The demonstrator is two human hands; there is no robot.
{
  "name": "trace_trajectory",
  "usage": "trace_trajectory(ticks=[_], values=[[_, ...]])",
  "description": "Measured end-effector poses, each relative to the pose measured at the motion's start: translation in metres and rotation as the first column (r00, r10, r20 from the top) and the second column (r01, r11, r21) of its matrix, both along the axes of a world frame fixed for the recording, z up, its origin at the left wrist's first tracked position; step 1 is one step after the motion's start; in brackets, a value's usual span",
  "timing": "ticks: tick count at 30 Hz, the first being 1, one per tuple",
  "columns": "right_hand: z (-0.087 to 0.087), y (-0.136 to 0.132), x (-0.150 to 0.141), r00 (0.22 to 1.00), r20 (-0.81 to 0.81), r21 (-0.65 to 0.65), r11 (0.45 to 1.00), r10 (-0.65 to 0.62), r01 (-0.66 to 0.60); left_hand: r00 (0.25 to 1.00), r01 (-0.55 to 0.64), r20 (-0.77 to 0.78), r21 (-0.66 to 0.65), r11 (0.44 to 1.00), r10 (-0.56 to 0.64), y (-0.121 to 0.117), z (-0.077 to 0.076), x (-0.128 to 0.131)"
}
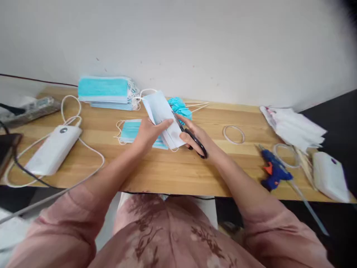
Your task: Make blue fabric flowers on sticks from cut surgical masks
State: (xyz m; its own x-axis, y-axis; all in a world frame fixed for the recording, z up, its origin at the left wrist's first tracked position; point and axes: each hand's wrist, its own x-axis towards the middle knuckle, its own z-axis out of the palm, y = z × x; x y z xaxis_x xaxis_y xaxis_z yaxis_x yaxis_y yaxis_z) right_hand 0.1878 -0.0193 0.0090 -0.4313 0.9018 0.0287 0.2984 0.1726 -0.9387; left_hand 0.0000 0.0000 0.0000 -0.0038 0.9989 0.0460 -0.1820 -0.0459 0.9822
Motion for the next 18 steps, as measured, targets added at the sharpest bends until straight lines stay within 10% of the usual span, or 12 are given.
trace_trajectory(ticks=[18], values=[[-0.0033, -0.0005, 0.0004, 0.999, 0.001, 0.019, 0.999, -0.04, 0.04, 1.0, -0.017, 0.006, -0.015, 1.0, 0.017, -0.0013, 0.0042, 0.002]])
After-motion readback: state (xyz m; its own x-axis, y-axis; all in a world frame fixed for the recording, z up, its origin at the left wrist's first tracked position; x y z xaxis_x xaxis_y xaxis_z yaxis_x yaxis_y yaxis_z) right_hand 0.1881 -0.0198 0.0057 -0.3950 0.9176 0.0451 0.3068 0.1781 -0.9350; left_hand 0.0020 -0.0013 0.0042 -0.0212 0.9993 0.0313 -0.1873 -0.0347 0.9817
